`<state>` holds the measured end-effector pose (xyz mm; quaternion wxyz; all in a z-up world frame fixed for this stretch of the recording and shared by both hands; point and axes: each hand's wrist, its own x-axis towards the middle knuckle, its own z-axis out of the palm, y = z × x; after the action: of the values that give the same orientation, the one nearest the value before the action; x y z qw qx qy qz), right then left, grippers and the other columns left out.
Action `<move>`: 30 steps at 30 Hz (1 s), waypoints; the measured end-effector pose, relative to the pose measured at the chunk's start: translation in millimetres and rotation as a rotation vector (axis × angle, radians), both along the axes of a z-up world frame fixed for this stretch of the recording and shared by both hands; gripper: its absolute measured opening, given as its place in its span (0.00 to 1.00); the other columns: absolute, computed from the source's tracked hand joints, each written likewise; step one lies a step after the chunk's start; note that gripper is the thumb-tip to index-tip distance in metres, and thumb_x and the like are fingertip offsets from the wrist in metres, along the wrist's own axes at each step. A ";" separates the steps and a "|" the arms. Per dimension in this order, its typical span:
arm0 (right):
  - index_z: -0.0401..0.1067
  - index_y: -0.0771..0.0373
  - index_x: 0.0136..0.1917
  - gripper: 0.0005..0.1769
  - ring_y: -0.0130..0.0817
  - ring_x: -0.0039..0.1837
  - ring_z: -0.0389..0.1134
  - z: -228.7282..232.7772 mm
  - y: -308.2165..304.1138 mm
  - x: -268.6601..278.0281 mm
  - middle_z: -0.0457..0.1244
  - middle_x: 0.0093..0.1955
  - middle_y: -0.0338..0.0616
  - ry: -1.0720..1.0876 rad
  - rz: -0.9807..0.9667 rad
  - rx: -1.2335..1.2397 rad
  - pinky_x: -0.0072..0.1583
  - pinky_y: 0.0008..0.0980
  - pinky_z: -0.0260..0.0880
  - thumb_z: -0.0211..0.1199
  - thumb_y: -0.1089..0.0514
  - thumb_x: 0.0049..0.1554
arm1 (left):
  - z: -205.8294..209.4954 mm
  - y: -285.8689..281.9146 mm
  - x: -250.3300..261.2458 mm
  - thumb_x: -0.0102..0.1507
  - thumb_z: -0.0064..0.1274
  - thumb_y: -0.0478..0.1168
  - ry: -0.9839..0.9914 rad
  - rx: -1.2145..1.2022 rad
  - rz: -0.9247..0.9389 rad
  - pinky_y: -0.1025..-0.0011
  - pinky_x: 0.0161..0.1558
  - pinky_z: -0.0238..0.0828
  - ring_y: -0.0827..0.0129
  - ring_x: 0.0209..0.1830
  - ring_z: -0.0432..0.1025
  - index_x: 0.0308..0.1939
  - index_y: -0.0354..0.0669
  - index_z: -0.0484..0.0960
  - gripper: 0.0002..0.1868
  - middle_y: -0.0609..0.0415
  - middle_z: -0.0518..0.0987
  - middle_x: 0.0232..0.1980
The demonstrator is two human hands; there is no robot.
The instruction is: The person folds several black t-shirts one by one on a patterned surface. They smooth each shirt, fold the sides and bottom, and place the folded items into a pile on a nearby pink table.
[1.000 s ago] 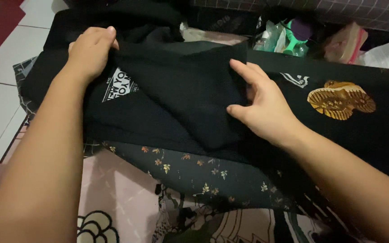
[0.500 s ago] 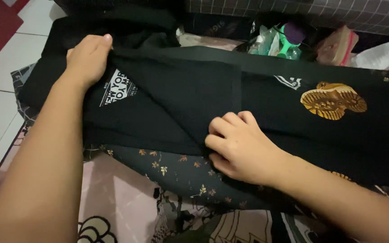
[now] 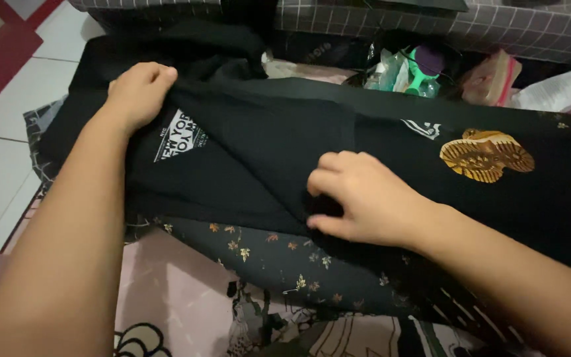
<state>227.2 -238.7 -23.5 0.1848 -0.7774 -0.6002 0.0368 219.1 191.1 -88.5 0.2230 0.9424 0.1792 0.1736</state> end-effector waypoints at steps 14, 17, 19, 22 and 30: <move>0.74 0.56 0.42 0.08 0.40 0.50 0.62 -21.5 -5.2 -10.5 0.62 0.44 0.40 -0.285 0.183 0.031 0.49 0.39 0.59 0.66 0.60 0.45 | 17.6 -15.2 -6.3 0.67 0.54 0.54 0.060 -0.317 0.074 0.68 0.55 0.68 0.70 0.53 0.74 0.57 0.48 0.84 0.20 0.55 0.83 0.53; 0.74 0.56 0.41 0.08 0.39 0.50 0.62 -21.7 -10.4 -11.3 0.62 0.45 0.39 -0.233 0.262 0.101 0.52 0.38 0.60 0.65 0.61 0.46 | 13.7 -8.3 -1.7 0.68 0.51 0.55 0.084 -0.343 0.093 0.68 0.54 0.68 0.69 0.52 0.74 0.58 0.47 0.82 0.22 0.54 0.82 0.53; 0.74 0.56 0.42 0.07 0.38 0.51 0.63 -21.1 -12.5 -12.6 0.62 0.45 0.39 -0.201 0.270 0.098 0.53 0.38 0.61 0.65 0.62 0.47 | 10.6 -3.9 -1.1 0.69 0.51 0.54 0.078 -0.375 0.050 0.67 0.53 0.69 0.68 0.51 0.73 0.59 0.44 0.82 0.22 0.53 0.82 0.52; 0.74 0.58 0.44 0.07 0.39 0.51 0.63 -20.5 -14.8 -14.1 0.62 0.45 0.40 -0.126 0.182 0.066 0.53 0.38 0.61 0.66 0.61 0.49 | 7.4 -0.7 2.2 0.70 0.50 0.53 0.068 -0.410 0.000 0.68 0.53 0.69 0.69 0.50 0.73 0.59 0.42 0.82 0.22 0.53 0.82 0.52; 0.76 0.54 0.49 0.19 0.40 0.53 0.63 -15.4 -21.6 4.0 0.64 0.52 0.41 -0.221 0.136 0.104 0.51 0.39 0.60 0.68 0.56 0.42 | 16.9 -12.2 -4.9 0.69 0.50 0.54 0.097 -0.371 0.037 0.67 0.55 0.69 0.69 0.52 0.74 0.59 0.46 0.82 0.21 0.54 0.82 0.53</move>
<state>231.2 -260.3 -38.9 0.1546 -0.7238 -0.6691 -0.0677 214.2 178.9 -71.6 0.3806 0.8889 0.2361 0.0962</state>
